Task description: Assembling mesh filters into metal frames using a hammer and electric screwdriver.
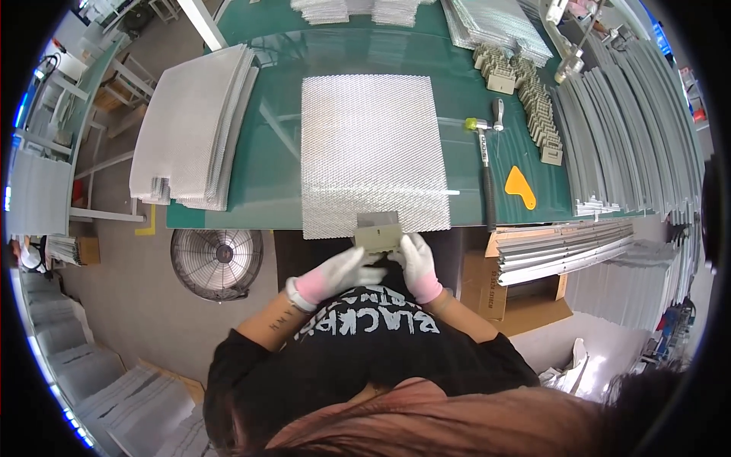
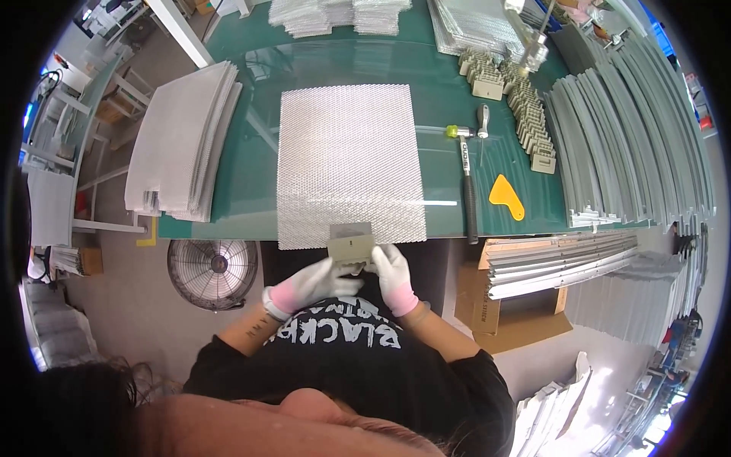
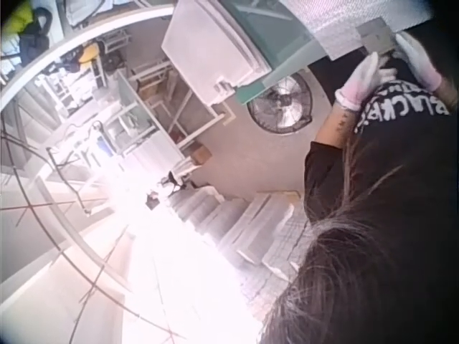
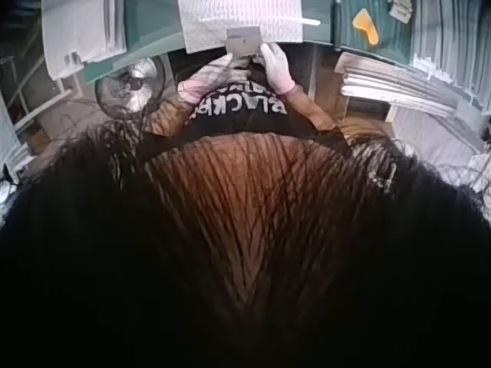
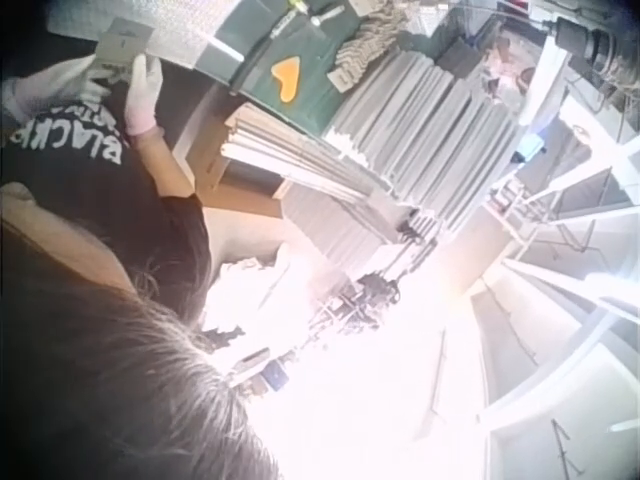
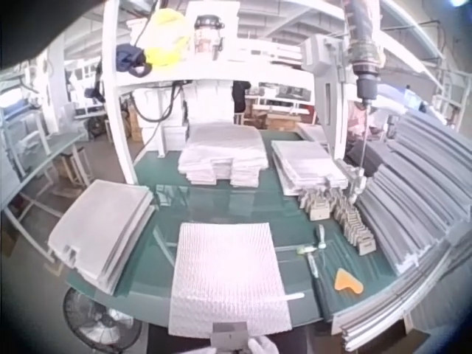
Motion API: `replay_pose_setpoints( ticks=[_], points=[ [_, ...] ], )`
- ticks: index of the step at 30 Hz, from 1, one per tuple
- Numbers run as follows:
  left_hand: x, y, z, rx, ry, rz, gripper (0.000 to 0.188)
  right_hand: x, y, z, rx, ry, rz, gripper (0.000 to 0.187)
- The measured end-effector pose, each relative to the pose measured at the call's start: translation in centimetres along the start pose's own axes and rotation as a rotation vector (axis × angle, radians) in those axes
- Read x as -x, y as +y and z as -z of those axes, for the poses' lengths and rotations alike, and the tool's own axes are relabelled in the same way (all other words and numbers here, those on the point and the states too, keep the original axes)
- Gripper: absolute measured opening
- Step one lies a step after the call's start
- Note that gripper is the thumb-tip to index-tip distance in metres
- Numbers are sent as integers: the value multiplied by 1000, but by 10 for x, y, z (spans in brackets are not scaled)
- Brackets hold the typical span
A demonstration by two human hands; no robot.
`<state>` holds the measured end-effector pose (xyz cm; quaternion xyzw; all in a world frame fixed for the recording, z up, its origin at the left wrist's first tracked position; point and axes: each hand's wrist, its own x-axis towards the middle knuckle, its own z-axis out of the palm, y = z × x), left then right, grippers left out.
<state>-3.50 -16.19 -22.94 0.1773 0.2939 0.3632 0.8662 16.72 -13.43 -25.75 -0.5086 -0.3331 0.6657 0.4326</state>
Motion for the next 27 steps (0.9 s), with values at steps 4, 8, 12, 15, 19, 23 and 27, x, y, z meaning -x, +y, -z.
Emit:
replay_pose_setpoints(
  ticks=[4, 8, 12, 15, 19, 23, 27],
  points=[
    [7, 96, -23, -1333, -494, -13, 41, -2, 10, 5, 241, -427, -82, 43],
    [-64, 151, -37, -1944, 15, -655, 62, 1, -13, -22, 88, -314, -17, 48],
    [-112, 125, -31, -2299, 10, -652, 75, 2, -15, 8, 66, -9, 97, 45],
    [-91, 72, -66, -2276, 113, -559, 72, 21, 7, 23, 82, 325, 383, 40],
    [-83, 41, -84, -2252, 147, -507, 67, 16, 13, 51, 84, 182, 290, 36],
    [-79, 43, -78, -2192, 175, -586, 59, 16, -24, 44, -165, 132, 33, 20],
    [-78, 43, -80, -2185, 145, -590, 57, 14, -11, 37, -145, 228, 74, 18]
  ],
)
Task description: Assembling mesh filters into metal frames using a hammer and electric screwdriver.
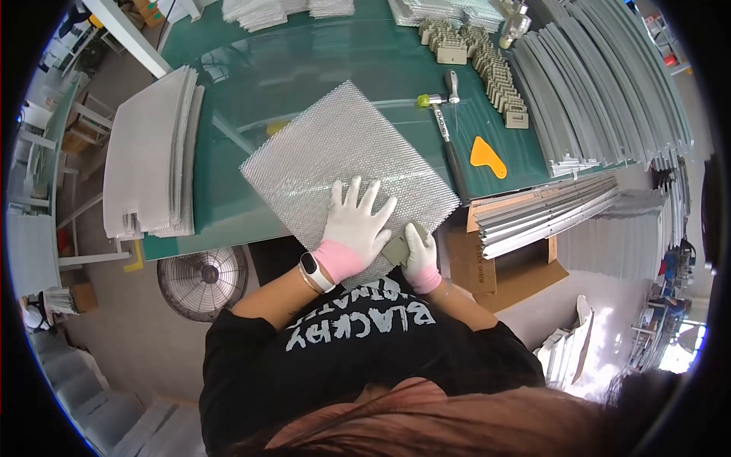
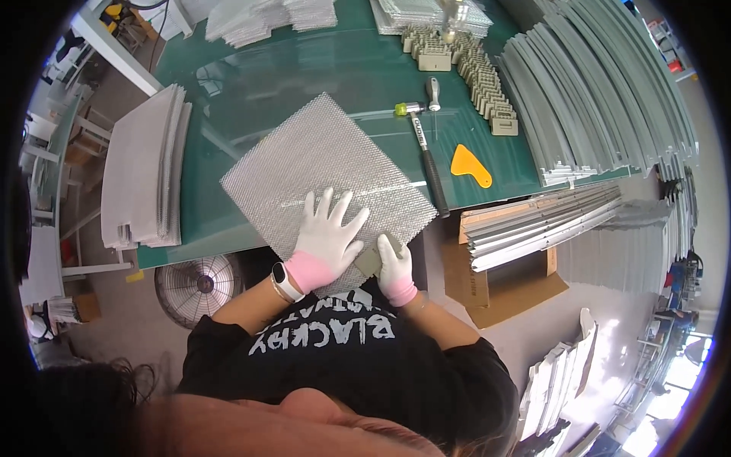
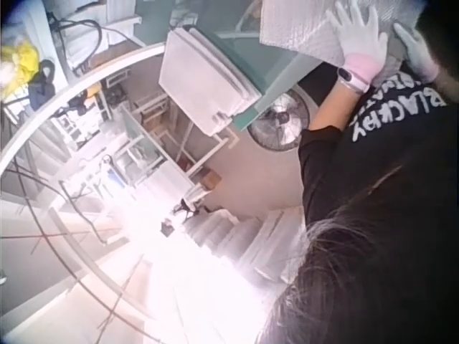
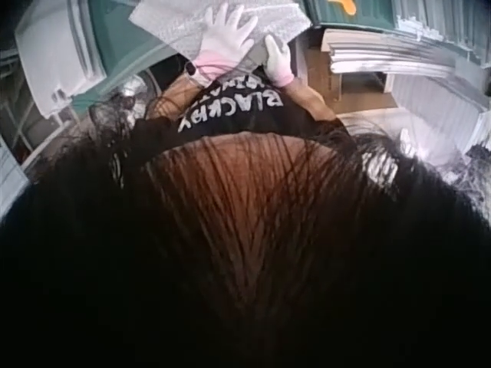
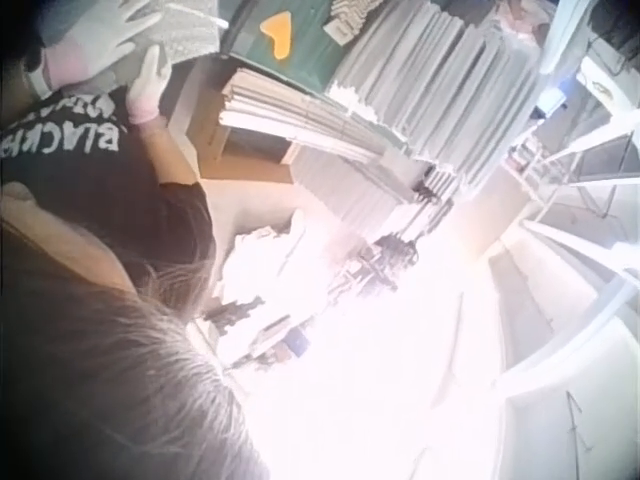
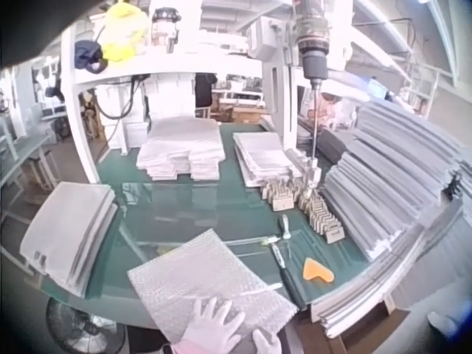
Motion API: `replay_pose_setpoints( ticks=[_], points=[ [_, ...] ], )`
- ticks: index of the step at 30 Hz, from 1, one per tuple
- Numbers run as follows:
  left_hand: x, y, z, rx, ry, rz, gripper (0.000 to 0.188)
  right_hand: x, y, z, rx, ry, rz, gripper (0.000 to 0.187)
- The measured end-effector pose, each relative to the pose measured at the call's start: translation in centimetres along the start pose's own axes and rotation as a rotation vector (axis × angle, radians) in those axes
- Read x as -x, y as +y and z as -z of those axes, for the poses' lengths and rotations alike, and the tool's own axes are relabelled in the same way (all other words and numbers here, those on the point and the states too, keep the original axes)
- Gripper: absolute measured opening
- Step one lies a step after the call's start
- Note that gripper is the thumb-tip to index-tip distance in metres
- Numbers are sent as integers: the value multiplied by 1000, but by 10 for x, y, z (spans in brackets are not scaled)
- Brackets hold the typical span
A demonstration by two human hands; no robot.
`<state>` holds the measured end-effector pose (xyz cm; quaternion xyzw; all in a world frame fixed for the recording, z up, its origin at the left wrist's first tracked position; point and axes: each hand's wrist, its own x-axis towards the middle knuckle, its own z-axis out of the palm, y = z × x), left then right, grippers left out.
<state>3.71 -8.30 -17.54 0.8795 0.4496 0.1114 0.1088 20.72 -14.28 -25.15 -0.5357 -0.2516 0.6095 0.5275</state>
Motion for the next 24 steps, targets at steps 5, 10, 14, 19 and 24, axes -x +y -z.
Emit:
replay_pose_setpoints(
  ticks=[5, 10, 14, 19, 24],
  points=[
    [-11, -22, 5, -25, -17, -54, 53, -17, -2, 9, 126, -299, -152, 30],
    [-45, -119, 33, -111, 54, -155, 46, -47, -47, 50, 1218, -570, 134, 42],
    [-30, -97, 51, -48, 311, -110, 43, -76, -64, 155, 2035, -10, -82, 29],
    [16, -27, 19, 389, 128, -461, 31, -95, -58, 197, 1933, 31, 63, 34],
    [58, -12, -37, 750, -66, -439, 31, -121, -39, 222, 2025, 82, 103, 22]
  ],
)
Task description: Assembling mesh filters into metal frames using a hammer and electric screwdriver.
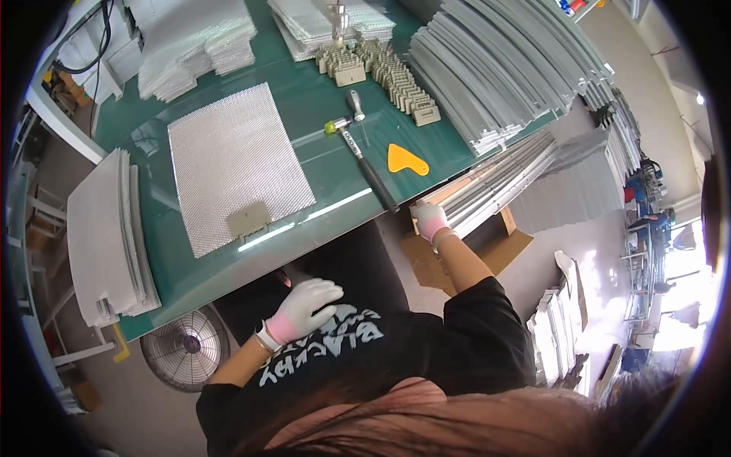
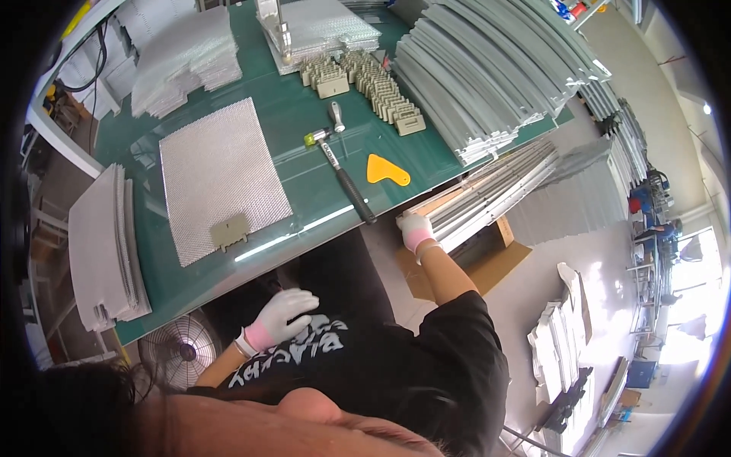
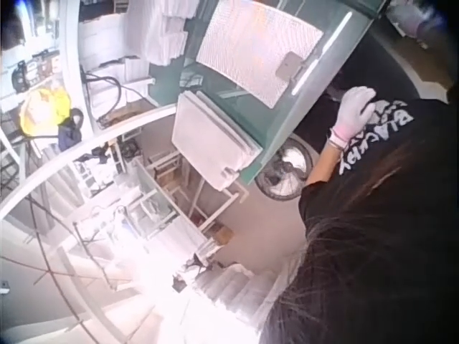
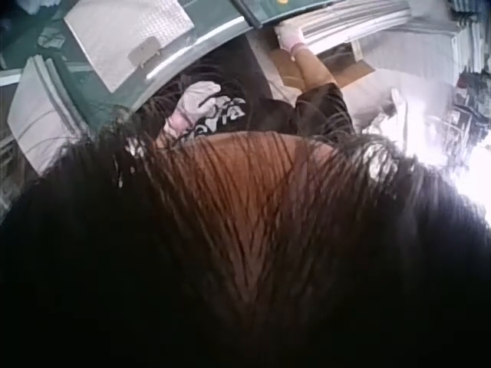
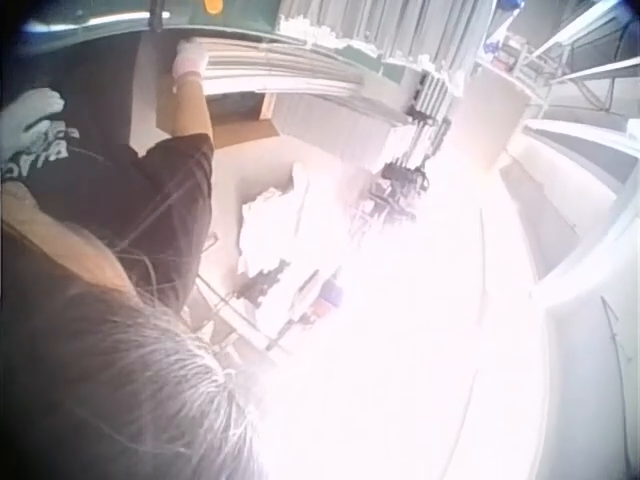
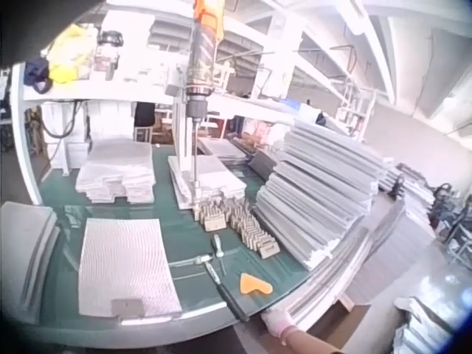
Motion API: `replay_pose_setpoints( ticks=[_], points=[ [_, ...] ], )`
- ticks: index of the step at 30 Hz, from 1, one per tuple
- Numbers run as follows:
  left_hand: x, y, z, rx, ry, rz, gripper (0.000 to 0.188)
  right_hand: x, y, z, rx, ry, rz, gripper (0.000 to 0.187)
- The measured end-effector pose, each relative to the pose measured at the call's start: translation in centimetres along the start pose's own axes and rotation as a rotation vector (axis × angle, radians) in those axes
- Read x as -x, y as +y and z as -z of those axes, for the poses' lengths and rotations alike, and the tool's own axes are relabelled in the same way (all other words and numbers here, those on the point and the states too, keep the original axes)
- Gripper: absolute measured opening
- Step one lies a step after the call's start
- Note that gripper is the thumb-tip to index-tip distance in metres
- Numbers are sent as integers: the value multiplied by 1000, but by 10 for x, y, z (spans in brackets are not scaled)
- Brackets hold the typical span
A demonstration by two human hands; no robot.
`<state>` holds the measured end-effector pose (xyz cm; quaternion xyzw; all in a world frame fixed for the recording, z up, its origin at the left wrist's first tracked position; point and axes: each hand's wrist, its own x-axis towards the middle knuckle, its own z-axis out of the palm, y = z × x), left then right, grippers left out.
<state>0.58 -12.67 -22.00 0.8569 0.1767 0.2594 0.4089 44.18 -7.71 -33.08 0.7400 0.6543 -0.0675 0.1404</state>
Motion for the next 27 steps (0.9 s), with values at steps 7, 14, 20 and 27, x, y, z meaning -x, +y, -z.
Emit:
replay_pose_setpoints(
  ticks=[7, 14, 20, 27],
  points=[
    [77, -44, -27, 250, 115, 575, 26, 52, -41, 90, -156, -95, 364, 23],
    [-28, -28, -44, 147, 301, 274, 34, 136, -219, 192, -314, 80, 782, 14],
    [-36, -11, -11, 332, 396, 173, 44, 139, -217, 197, -1030, 220, 1023, 14],
    [89, 22, 111, 1096, 1248, -58, 56, 103, -122, 139, -2685, -36, -505, 59]
  ],
)
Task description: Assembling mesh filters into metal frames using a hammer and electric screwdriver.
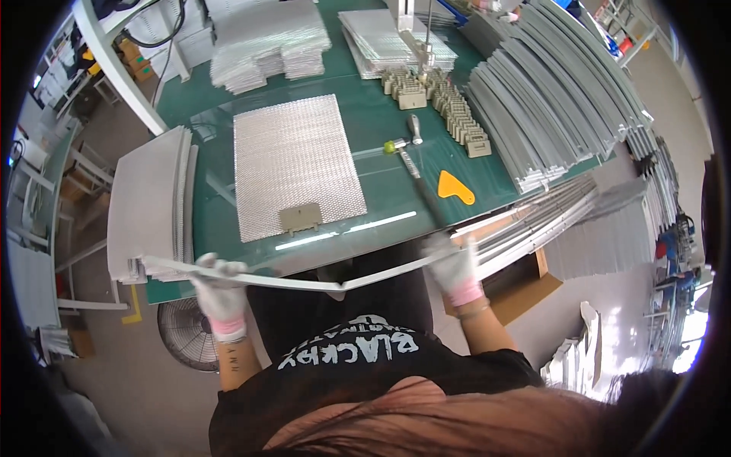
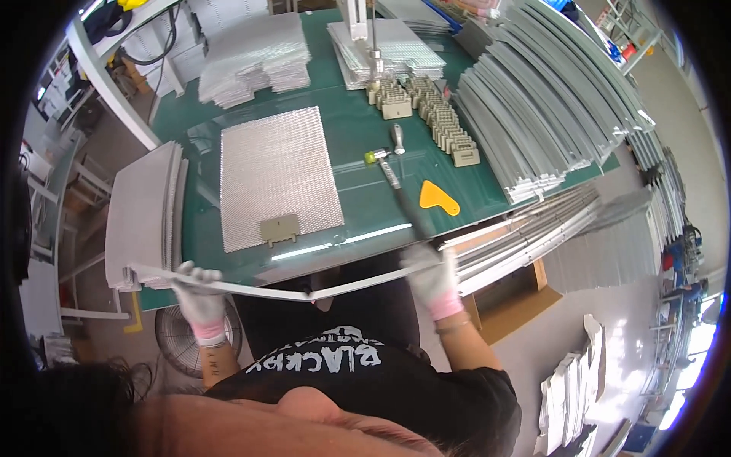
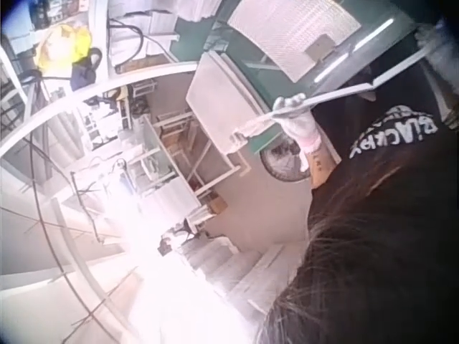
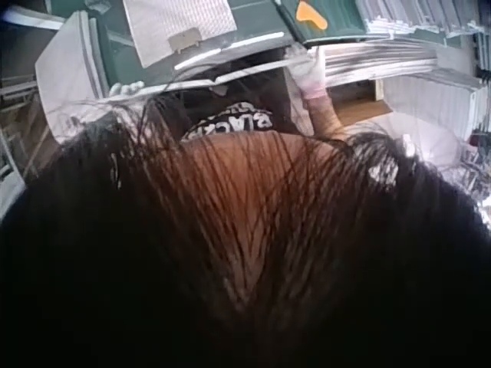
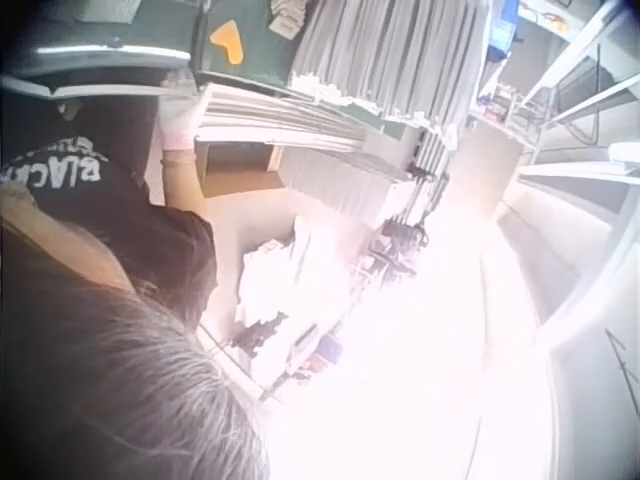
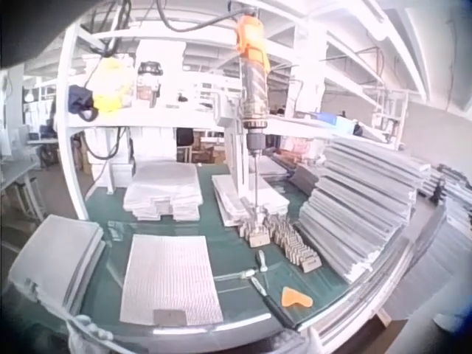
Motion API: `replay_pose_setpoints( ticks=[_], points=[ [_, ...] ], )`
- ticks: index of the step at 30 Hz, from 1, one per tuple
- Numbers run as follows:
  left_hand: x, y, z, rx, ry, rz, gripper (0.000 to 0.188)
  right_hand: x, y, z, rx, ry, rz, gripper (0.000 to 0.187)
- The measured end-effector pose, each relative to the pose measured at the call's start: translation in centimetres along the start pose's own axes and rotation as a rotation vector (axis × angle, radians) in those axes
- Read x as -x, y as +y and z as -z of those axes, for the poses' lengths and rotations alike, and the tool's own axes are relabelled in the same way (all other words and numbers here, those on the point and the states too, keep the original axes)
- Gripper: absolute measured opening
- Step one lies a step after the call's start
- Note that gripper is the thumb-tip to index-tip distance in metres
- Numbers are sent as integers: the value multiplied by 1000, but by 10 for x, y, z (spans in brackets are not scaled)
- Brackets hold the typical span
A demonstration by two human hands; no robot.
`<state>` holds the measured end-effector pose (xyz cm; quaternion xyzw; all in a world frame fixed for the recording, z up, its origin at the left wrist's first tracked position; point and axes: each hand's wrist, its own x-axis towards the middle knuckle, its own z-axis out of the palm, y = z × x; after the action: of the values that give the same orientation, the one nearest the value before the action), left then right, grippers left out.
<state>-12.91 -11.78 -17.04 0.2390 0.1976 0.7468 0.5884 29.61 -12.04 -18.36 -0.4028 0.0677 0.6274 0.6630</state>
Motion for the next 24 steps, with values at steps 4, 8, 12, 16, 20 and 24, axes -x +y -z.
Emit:
replay_pose_setpoints(
  ticks=[4, 8, 12, 16, 20, 24],
  points=[
    [-10, 51, 10, -345, -237, -191, 65, -7, -81, 12, -150, 63, 409, 40],
    [0, 42, 8, -630, -190, 149, 73, 45, -133, -45, -30, -232, 736, 26],
    [11, 5, -1, -612, -220, 226, 73, 58, -126, -86, -95, -794, 597, 23],
    [30, -20, -7, -608, -199, 286, 70, 36, -37, -151, 129, -682, 428, 24],
    [44, -31, -5, -750, -43, 205, 60, -64, 32, -153, 172, -709, 77, 21],
    [58, -46, -17, -1467, 129, -329, 49, -100, 54, -139, 215, -583, 77, 22]
  ],
)
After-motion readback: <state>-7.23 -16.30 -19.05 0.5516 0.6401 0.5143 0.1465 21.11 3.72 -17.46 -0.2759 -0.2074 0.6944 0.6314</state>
